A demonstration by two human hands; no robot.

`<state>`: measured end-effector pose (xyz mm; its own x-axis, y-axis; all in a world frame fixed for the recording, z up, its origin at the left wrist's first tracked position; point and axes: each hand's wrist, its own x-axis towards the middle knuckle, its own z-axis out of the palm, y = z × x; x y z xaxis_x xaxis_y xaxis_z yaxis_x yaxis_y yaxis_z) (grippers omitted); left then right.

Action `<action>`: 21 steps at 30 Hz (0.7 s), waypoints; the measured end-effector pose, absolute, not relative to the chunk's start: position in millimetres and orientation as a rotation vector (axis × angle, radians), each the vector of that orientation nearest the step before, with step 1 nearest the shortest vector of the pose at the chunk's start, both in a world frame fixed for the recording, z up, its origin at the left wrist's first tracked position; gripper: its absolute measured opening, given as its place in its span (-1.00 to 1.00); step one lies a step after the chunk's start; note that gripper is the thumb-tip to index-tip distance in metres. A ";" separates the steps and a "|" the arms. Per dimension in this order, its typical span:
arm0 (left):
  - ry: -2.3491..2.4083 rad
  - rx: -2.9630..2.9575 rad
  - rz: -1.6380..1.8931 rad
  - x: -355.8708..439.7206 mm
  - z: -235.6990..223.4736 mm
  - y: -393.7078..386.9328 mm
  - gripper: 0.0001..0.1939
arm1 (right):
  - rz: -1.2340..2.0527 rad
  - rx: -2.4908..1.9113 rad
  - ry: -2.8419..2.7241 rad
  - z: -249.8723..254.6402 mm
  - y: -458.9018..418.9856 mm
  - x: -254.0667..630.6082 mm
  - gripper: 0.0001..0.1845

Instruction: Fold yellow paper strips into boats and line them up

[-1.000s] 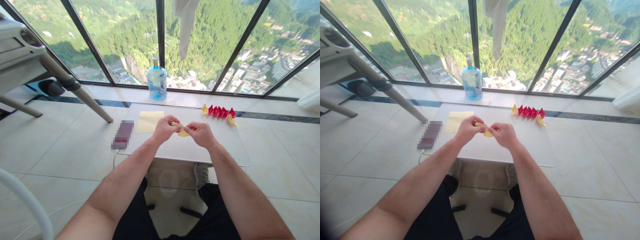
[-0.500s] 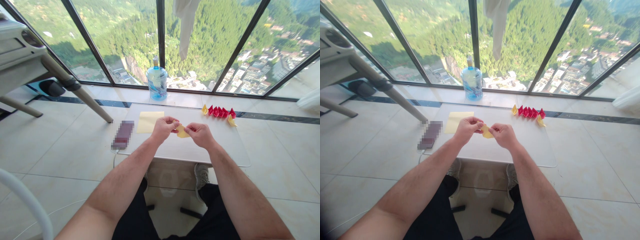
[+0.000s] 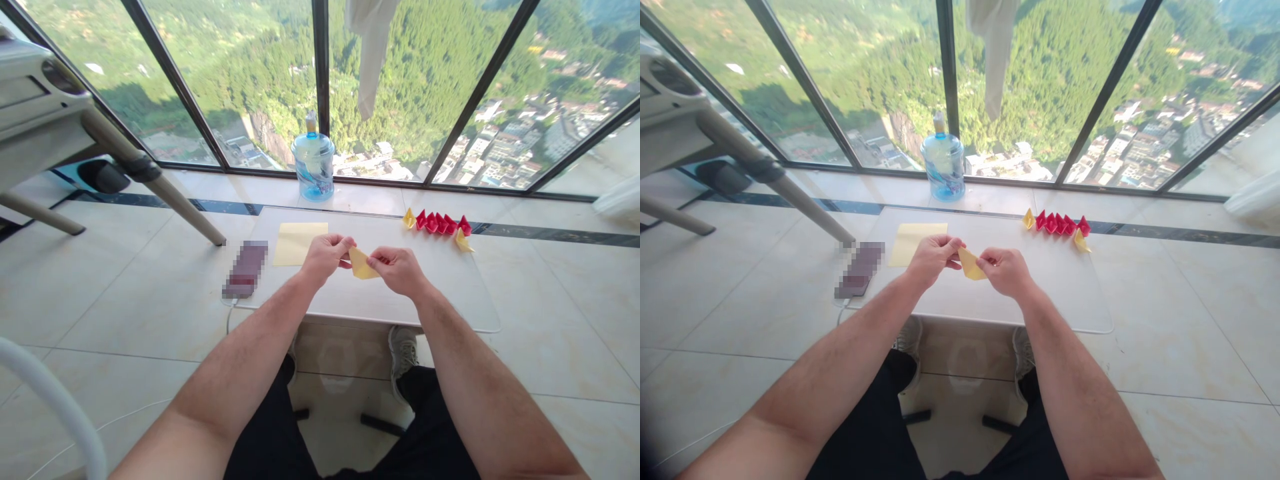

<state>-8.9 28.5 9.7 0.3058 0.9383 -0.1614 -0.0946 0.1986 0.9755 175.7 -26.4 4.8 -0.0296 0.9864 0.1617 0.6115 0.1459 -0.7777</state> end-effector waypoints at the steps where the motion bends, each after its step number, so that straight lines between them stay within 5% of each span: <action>1: 0.989 1.175 0.893 -10.0 10.0 29.0 -0.65 | 0.679 -1.553 -1.737 5.3 -26.7 175.7 -0.73; 7: 1.052 1.488 0.753 -13.3 9.9 28.6 -0.82 | 0.663 -1.575 -1.807 6.9 -28.2 174.1 -0.75; 21: 1.194 1.855 0.728 -21.6 10.6 34.4 -0.83 | 0.581 -1.647 -1.811 8.5 -27.6 178.5 -0.82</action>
